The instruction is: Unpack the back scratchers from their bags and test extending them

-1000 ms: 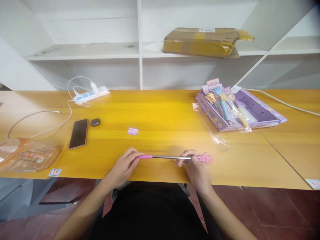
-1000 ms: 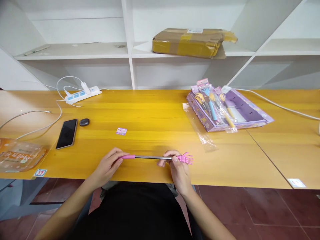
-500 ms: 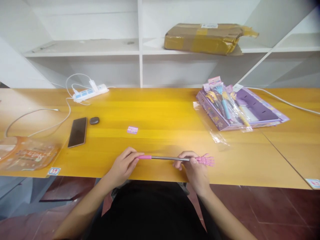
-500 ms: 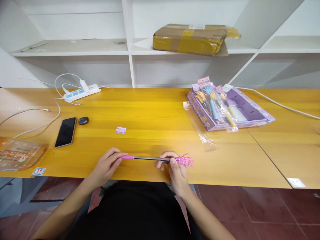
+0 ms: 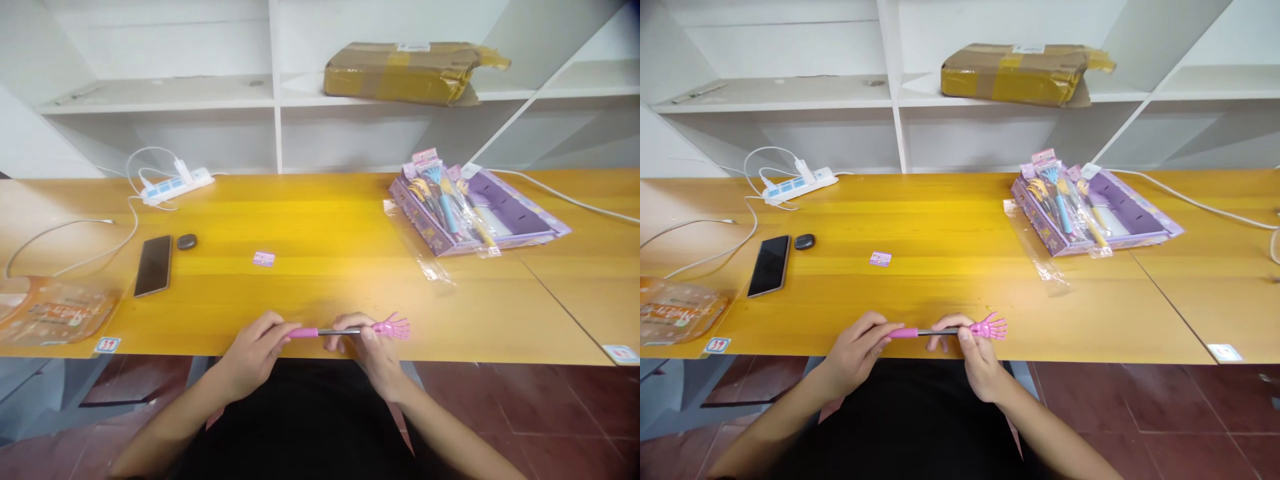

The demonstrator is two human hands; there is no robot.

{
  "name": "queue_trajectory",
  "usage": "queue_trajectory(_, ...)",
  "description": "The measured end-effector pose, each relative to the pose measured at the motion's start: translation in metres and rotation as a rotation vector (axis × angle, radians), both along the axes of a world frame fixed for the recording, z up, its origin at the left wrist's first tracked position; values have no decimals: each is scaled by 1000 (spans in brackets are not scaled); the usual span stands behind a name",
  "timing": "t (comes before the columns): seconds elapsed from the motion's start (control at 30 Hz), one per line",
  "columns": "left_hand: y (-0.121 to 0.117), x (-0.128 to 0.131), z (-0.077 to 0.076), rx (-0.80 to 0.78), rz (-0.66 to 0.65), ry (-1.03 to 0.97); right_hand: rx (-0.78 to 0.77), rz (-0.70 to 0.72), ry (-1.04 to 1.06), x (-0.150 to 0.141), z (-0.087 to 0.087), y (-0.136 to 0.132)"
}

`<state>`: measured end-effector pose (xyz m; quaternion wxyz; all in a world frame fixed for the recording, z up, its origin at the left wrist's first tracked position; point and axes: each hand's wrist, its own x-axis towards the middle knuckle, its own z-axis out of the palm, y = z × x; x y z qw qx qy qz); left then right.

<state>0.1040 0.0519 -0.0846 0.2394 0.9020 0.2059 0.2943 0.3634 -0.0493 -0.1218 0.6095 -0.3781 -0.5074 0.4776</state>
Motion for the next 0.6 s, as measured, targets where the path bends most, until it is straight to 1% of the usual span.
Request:
queue_trajectory(0.1,-8,6,-1,-8,-13,-21,-27,53,-13,-9,-5,-2)
queue_trajectory(0.23,-14,10,-6,-40,-7,-37,-50,59,-28,-13,-5,0)
queue_trajectory(0.33,-12,9,-8,-53,-3,-38,-93,63,-74,-11,-4,3)
queue_trajectory(0.4,-6,6,-8,-53,12,-36,-128,68,-67,-8,-5,6)
queue_trajectory(0.47,0,2,-6,-43,36,-38,-136,28,3,-5,-7,9)
queue_trajectory(0.53,5,-2,-4,-33,61,-34,-125,-58,81,-3,-9,11)
queue_trajectory(0.6,7,-6,-3,-24,71,-27,-127,-127,95,-3,-8,13)
